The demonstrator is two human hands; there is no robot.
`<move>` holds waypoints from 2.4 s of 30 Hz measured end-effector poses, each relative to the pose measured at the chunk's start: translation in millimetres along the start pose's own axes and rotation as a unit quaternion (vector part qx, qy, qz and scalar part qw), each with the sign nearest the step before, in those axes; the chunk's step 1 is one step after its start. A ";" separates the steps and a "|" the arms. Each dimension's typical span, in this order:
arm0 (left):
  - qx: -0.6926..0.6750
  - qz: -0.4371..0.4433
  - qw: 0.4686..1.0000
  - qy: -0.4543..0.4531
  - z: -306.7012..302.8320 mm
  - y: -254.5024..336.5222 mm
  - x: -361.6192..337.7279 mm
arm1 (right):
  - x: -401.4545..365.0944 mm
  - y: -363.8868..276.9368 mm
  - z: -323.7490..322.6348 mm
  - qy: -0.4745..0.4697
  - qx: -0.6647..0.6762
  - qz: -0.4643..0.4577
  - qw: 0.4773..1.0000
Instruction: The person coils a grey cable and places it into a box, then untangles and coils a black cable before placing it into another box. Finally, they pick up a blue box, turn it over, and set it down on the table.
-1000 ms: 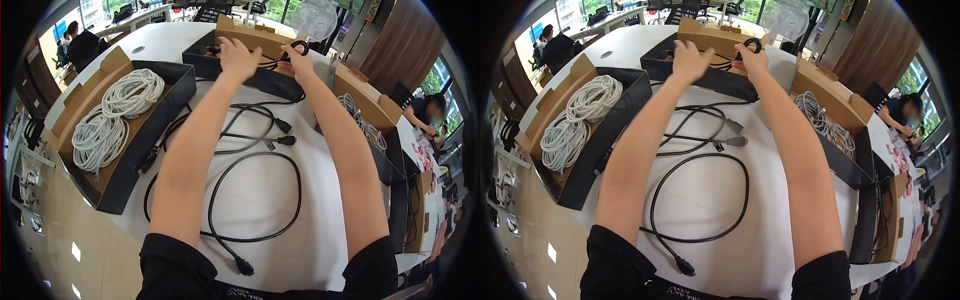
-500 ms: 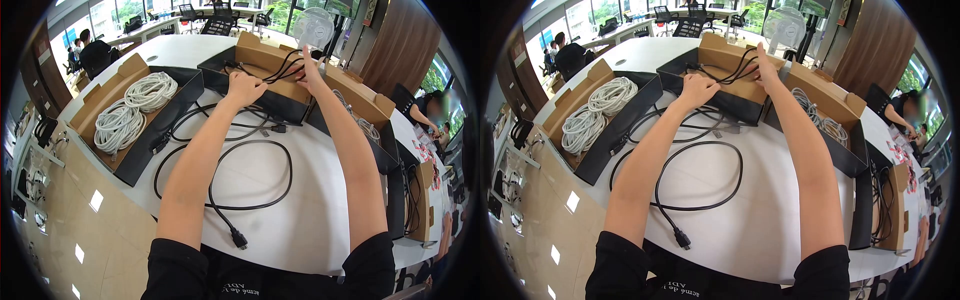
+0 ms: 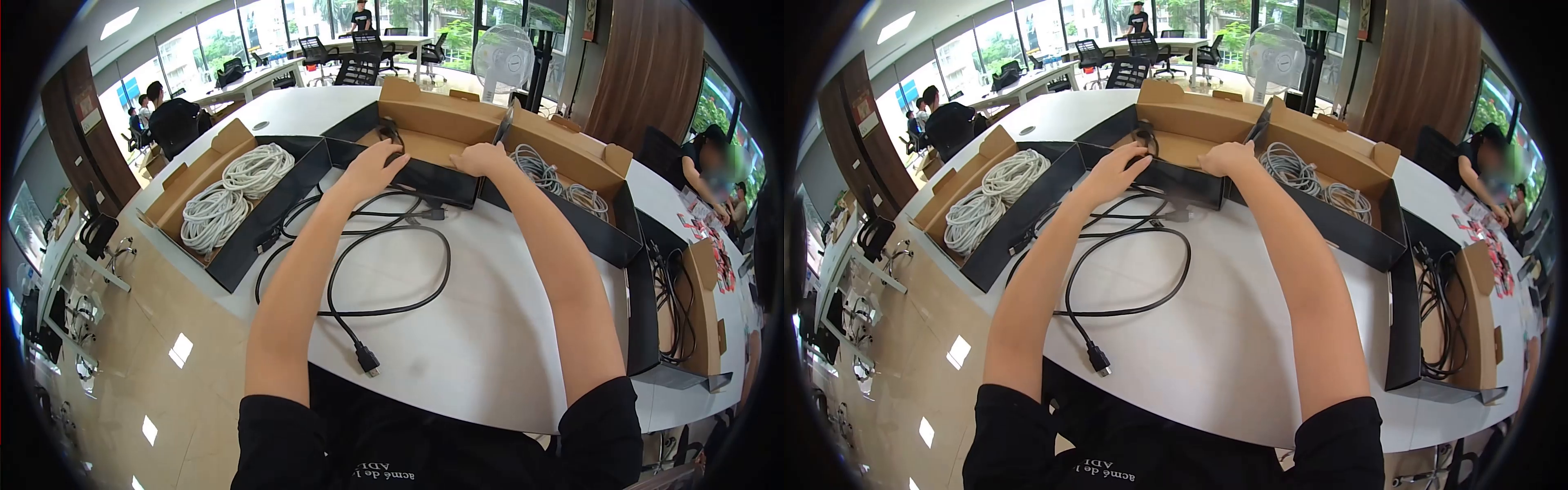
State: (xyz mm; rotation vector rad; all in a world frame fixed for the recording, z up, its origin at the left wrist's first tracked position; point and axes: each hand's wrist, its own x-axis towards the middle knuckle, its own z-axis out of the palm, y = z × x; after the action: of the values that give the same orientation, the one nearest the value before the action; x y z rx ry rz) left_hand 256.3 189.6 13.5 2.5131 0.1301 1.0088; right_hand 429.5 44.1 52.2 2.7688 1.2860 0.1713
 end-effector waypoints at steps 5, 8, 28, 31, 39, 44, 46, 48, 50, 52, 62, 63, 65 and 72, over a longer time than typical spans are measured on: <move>0.054 -0.056 0.996 -0.049 -63.8 41.9 -67.4 | 0.3 1.5 5.6 0.091 0.099 0.034 0.990; 0.010 -0.086 0.996 -0.033 -93.5 68.0 -122.8 | -12.1 -1.6 7.8 0.250 0.157 -0.085 0.952; 0.088 -0.065 0.993 0.035 -77.9 127.2 -251.3 | -158.7 -87.1 33.8 0.094 0.110 -0.491 0.859; 0.128 -0.068 0.987 0.071 -72.9 131.7 -253.8 | -138.6 -76.9 52.2 0.210 0.140 -0.441 0.861; 0.185 -0.020 0.978 0.092 -61.9 139.4 -261.0 | -132.0 -70.7 73.2 0.249 0.210 -0.370 0.870; 0.214 0.168 0.962 0.016 -53.4 140.5 -268.3 | -124.6 -72.9 77.5 0.239 0.323 -0.324 0.857; 0.177 0.208 0.962 0.010 -54.3 146.9 -268.8 | -129.3 -75.1 68.4 0.205 0.344 -0.299 0.866; 0.188 0.224 0.956 0.026 -51.5 145.5 -271.4 | -135.0 -72.4 59.3 0.153 0.334 -0.277 0.888; 0.198 0.234 0.951 0.043 -49.5 141.1 -274.8 | -131.8 -72.1 62.4 0.162 0.324 -0.289 0.886; 0.193 0.233 0.951 0.063 -48.7 137.1 -276.1 | -132.1 -71.2 62.2 0.167 0.298 -0.304 0.889; 0.078 0.179 0.939 0.284 -56.7 113.1 -285.7 | -168.8 -89.3 51.0 0.177 0.258 -0.466 0.828; 0.026 0.164 0.936 0.310 -58.9 116.2 -283.7 | -173.1 -91.7 49.1 0.180 0.247 -0.476 0.825; -0.152 0.127 0.893 0.405 -67.4 123.6 -279.4 | -183.1 -94.3 44.9 0.149 0.215 -0.481 0.837; -0.406 0.094 0.779 0.469 -122.6 157.2 -284.2 | -189.0 -109.8 57.0 0.134 0.317 -0.527 0.777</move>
State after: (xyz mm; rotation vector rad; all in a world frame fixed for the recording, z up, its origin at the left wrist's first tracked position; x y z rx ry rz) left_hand -45.8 22.4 -22.7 1.1046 -0.2349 1.8241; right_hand 233.2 -31.4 -30.1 1.8841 3.1971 0.0351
